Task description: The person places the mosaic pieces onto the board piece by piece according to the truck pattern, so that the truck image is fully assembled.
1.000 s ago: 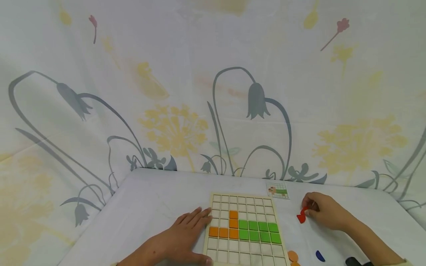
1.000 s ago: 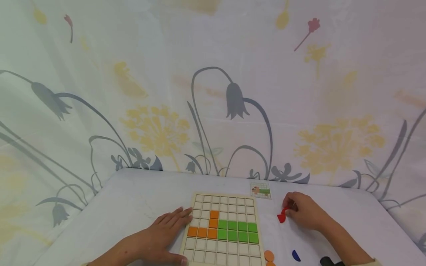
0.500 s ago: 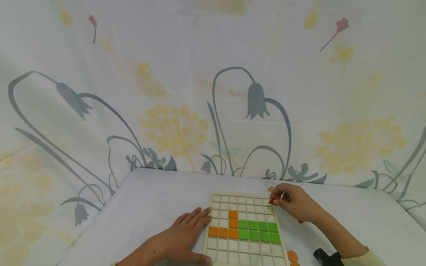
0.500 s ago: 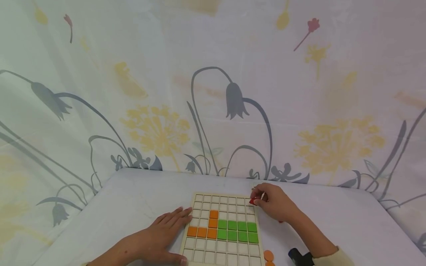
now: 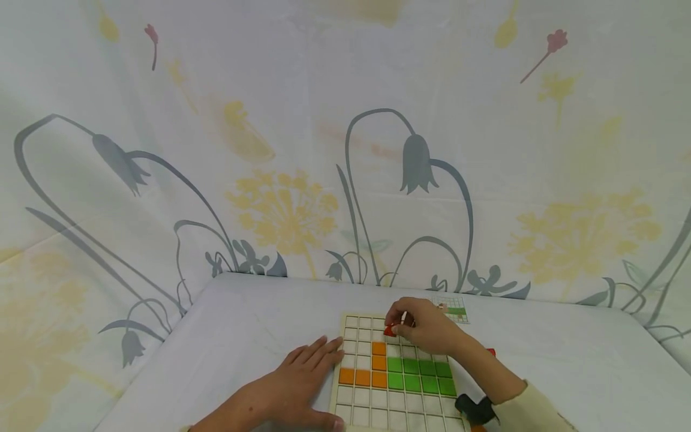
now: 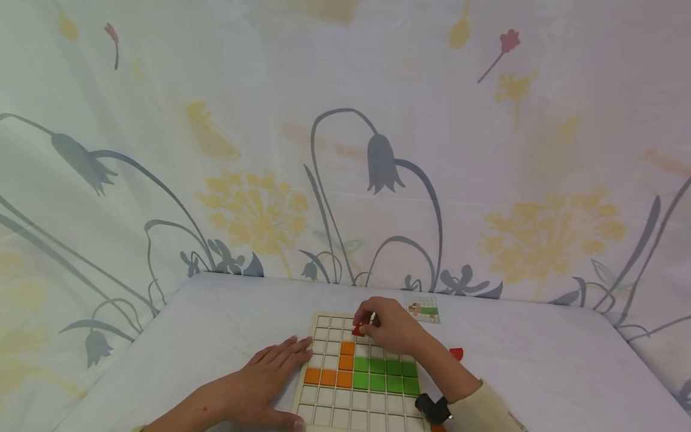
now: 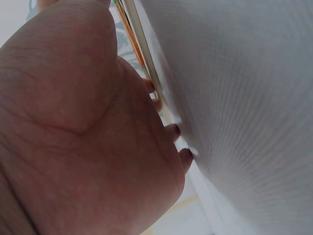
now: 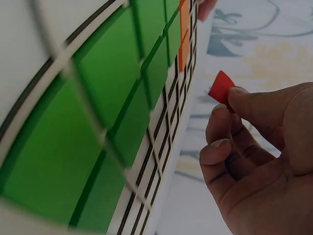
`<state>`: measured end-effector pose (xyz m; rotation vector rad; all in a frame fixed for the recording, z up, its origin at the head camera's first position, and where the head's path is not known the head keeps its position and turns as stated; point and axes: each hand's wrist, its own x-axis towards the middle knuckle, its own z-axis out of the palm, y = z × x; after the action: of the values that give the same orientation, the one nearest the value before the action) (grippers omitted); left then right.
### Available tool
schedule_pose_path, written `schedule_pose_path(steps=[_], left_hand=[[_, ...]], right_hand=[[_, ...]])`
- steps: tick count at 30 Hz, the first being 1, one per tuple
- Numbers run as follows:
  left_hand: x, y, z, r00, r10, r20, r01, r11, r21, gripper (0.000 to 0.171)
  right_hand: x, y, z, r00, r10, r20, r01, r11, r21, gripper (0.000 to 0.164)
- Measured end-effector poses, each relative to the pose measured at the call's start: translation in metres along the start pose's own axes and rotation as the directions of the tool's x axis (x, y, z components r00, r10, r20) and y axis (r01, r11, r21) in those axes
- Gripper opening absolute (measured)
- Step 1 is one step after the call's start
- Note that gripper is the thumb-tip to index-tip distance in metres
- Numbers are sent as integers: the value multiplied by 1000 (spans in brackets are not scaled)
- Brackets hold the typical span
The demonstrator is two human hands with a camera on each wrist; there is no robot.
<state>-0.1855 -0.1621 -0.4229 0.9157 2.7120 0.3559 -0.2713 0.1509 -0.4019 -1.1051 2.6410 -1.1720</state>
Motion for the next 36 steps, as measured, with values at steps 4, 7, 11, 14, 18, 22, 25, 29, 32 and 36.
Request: schedule_pose_path(steps=[4,7,11,14,18,22,25,29,32,36], left_hand=[[0,1,0,1000,-4,4,4,1000,1,110],[0,0,0,1000,-5,3,5,1000,7,110],[0,0,0,1000,3,-2,-3,1000,10,110],[-1,0,0,1000,8,-4,-8,1000,7,109],[-1,0,-1,1000,12,-6,-12,1000,6,109],[-1,0,-1,1000,9,-3,-9,1000,7,109],[-1,1,-2,1000,2,1,-2,1000,7,109],[-1,1,-1,1000,0,3,-1,1000,7,108],[0,0,0,1000,5,2,-5,1000,1,108],[1,-1,1,1000,3,1,-3,1000,-4,109]], right_hand=[[13,-7,13,999,2,53,-2,1000,16,10],[22,-10,22,996,5,93,-8,1000,24,9],[30,-11,30,991,12,130,-17,999,36,9],[34,-10,34,988,12,151,-17,999,30,11],[37,-9,40,986,26,167,-25,1000,-13,16],[35,-10,40,986,46,162,-39,998,-48,18],[33,-11,39,987,45,155,-38,998,-46,17],[28,-9,35,987,32,157,-29,999,-23,13],[22,-7,30,989,12,150,-12,1000,-3,13],[3,-4,12,993,-14,115,13,1000,13,9]])
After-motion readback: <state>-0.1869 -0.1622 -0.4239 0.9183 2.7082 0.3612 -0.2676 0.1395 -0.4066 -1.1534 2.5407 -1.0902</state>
